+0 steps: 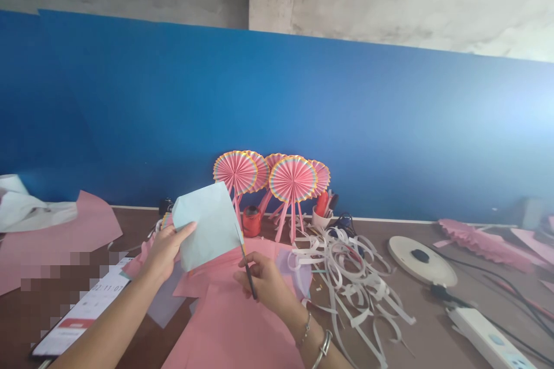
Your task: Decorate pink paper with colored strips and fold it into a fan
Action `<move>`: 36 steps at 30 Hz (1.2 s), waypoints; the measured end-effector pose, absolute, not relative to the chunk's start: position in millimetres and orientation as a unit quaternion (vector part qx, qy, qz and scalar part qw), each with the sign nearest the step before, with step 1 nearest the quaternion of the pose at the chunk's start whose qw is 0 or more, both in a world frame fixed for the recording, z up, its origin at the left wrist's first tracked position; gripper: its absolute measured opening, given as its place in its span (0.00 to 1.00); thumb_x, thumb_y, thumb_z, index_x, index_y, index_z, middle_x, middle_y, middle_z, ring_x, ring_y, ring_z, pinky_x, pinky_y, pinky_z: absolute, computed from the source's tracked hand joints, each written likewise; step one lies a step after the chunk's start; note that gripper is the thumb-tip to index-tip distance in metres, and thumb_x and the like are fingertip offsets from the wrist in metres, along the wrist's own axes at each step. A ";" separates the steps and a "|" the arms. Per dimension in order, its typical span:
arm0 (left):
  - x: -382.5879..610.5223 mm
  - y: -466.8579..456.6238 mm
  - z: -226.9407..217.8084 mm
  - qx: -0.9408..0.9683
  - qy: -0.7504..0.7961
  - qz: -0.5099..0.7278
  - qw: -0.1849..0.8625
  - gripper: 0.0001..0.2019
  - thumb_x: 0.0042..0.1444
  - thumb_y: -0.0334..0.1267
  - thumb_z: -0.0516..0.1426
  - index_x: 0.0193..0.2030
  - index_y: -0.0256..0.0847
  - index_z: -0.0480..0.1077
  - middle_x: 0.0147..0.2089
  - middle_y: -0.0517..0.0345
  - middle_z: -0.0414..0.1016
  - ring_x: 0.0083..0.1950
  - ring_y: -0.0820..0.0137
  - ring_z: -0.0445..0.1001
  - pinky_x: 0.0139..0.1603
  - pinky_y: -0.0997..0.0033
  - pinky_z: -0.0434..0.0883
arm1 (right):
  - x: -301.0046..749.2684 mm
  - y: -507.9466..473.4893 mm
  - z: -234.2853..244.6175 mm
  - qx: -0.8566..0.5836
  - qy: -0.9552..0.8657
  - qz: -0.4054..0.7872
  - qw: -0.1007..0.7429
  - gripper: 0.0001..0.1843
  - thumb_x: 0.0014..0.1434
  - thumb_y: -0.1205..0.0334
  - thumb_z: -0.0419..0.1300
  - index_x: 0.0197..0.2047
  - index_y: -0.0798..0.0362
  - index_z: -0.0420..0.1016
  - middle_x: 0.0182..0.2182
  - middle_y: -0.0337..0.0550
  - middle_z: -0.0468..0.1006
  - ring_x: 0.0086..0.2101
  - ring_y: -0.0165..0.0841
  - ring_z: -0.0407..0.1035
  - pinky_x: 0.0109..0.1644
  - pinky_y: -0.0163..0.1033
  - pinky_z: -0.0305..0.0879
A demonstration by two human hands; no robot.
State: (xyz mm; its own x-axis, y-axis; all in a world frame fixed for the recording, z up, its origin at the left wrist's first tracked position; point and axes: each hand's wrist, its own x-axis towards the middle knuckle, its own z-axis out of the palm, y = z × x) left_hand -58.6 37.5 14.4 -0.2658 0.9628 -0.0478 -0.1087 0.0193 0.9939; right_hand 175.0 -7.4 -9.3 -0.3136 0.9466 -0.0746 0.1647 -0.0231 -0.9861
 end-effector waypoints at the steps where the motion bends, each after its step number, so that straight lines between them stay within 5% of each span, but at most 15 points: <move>1: -58.6 37.4 14.2 0.392 0.544 0.579 0.463 0.21 0.40 0.50 0.65 0.38 0.36 0.76 0.38 0.49 0.80 0.40 0.57 0.77 0.37 0.66 0.72 | 174.9 -7.5 -9.0 -0.465 -0.599 0.545 0.358 0.19 0.49 0.50 0.63 0.37 0.55 0.66 0.15 0.31 0.68 0.17 0.25 0.61 0.18 0.28 0.51; 20: -56.4 35.6 18.2 0.396 0.547 0.583 0.452 0.17 0.40 0.48 0.65 0.34 0.38 0.76 0.32 0.52 0.81 0.38 0.55 0.77 0.36 0.64 0.72 | 174.6 -7.7 -7.8 -0.487 -0.600 0.528 0.352 0.16 0.48 0.54 0.62 0.37 0.54 0.66 0.14 0.30 0.67 0.16 0.24 0.60 0.16 0.28 0.49; 36: -56.7 34.4 19.6 0.386 0.549 0.574 0.469 0.17 0.41 0.49 0.65 0.34 0.39 0.75 0.37 0.49 0.80 0.40 0.56 0.77 0.38 0.64 0.72 | 173.5 -9.3 -6.1 -0.504 -0.595 0.524 0.342 0.15 0.48 0.54 0.63 0.34 0.53 0.65 0.12 0.29 0.66 0.13 0.24 0.58 0.14 0.27 0.48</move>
